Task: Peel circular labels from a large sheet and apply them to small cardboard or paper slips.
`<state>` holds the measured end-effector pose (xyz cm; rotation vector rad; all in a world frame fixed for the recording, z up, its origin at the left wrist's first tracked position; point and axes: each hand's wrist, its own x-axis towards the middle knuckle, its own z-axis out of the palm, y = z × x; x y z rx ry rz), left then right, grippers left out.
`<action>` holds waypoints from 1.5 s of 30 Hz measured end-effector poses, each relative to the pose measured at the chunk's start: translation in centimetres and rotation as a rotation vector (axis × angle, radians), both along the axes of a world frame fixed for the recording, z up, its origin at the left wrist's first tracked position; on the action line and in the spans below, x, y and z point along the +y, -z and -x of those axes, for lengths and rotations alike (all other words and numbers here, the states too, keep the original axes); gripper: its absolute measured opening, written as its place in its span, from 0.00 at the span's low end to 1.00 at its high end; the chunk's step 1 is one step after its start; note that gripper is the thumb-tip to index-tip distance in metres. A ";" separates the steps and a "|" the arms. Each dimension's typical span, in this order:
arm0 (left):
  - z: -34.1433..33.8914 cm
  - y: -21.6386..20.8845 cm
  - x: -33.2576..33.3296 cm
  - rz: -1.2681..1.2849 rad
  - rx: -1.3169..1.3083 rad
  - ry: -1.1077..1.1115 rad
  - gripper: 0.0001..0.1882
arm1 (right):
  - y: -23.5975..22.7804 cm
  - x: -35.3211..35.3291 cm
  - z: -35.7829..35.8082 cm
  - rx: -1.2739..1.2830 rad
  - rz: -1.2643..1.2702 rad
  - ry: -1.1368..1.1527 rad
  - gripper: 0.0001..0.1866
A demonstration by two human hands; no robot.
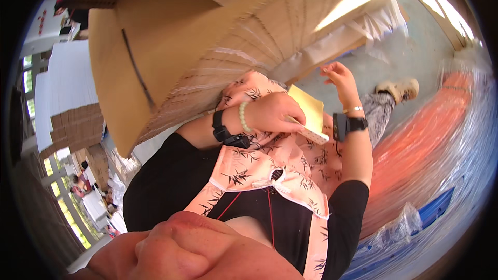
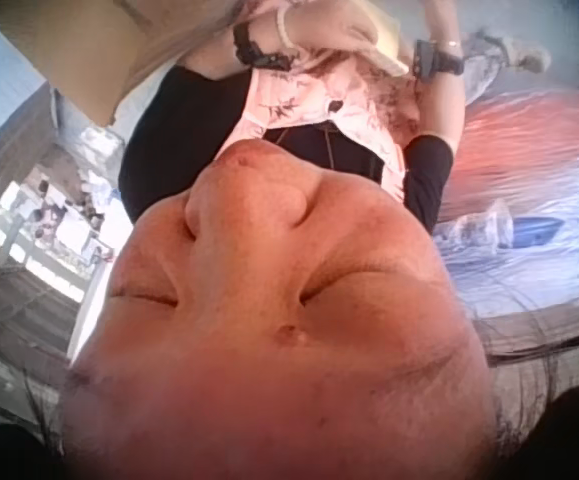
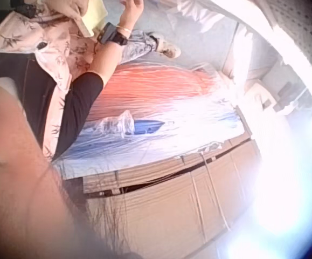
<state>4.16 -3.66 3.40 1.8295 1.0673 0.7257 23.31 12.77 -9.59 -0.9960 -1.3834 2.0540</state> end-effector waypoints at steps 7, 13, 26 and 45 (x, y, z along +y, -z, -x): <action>1.1 -1.2 -0.5 0.018 0.123 -0.041 0.06 | 6.2 1.7 4.1 0.022 0.000 0.019 0.09; 0.9 -2.2 -3.0 0.140 0.246 -0.068 0.07 | 10.0 0.6 8.0 -0.016 0.084 0.012 0.08; 0.6 -2.6 -2.9 0.288 0.333 0.011 0.09 | 14.2 -4.1 12.4 0.081 0.191 0.036 0.05; 0.1 -3.1 -2.1 0.298 0.348 0.033 0.06 | 13.6 -5.4 14.9 -0.601 -0.273 -0.018 0.11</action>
